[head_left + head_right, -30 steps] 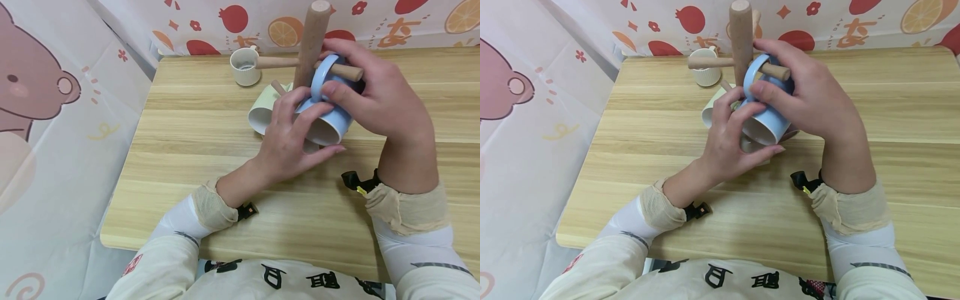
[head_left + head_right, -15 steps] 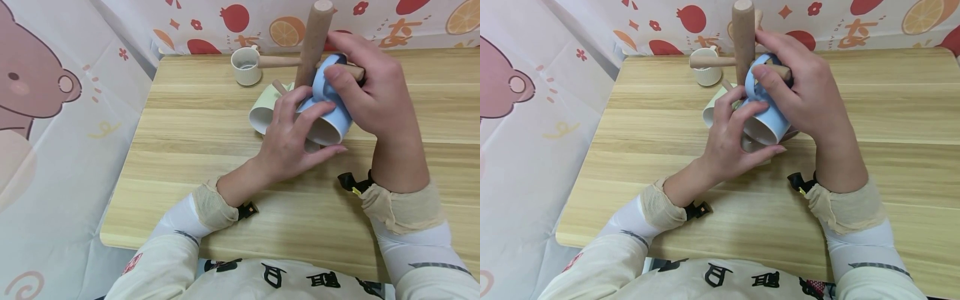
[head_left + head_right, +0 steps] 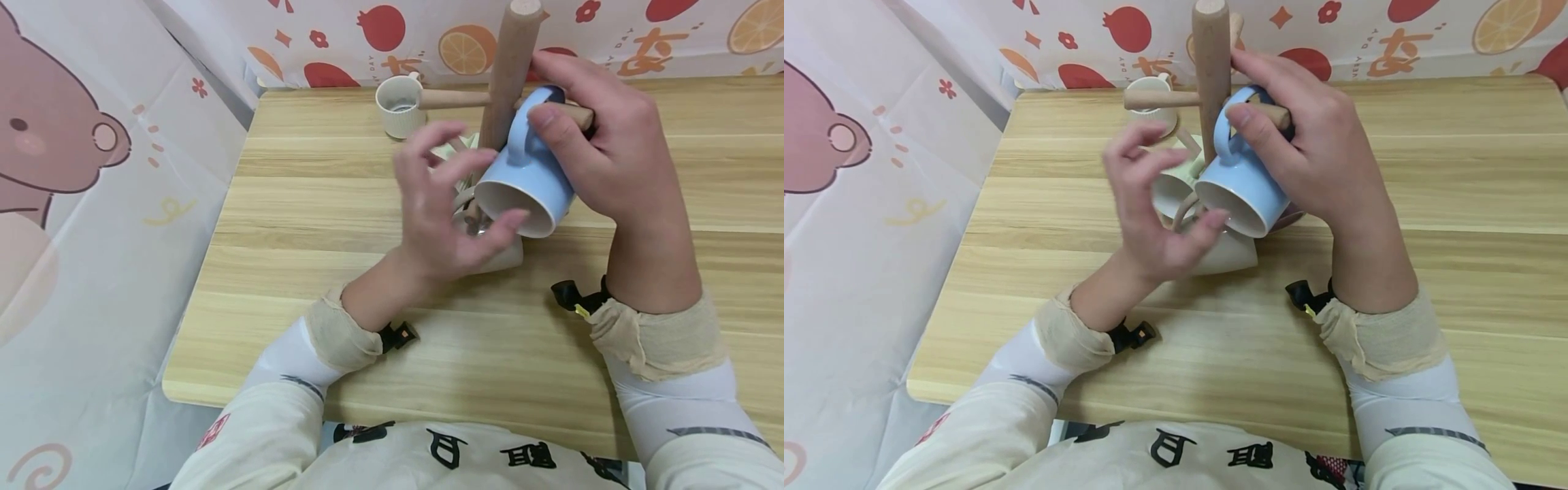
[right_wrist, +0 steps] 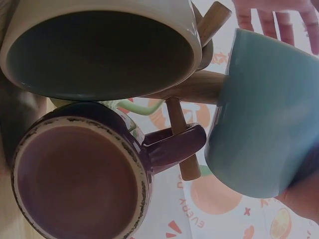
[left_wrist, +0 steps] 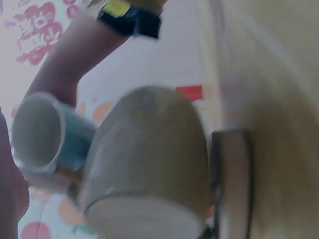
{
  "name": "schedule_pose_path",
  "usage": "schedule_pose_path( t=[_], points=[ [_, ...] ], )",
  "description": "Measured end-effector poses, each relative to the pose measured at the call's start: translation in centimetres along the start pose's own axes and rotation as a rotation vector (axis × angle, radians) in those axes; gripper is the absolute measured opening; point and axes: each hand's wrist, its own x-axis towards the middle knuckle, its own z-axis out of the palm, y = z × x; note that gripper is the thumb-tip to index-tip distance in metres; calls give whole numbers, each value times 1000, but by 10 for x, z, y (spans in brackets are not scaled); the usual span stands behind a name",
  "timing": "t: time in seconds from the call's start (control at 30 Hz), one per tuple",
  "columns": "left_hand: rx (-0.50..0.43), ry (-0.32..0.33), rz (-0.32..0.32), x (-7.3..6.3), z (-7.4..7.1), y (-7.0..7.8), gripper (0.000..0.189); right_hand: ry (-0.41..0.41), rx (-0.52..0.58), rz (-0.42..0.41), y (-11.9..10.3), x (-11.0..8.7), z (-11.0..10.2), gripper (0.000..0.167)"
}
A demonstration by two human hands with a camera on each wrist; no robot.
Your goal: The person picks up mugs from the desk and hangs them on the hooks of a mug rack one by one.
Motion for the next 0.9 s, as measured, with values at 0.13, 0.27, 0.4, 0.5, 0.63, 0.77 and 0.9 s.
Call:
schedule_pose_path(
  t=[0.13,0.27,0.4,0.5,0.63,0.77,0.9],
  points=[
    [6,125,-9,14,-11,-14,45,-5,1,29,0,-1,0,49],
    [-59,97,-98,25,-24,-24,46,-5,-23,42,1,-3,-1,44],
    [-198,-4,-222,29,-30,-25,39,-12,-56,32,1,-4,-3,42],
    [-292,-33,-273,30,-28,-23,33,-22,-75,28,1,-4,-4,42],
    [-344,-13,-307,30,-26,-23,28,-31,-78,27,1,-5,-5,41],
    [-327,-9,-311,28,-25,-24,27,-42,-80,26,2,-6,-5,41],
    [-284,-11,-295,28,-25,-25,27,-47,-69,34,3,-6,-5,40]
  ],
)
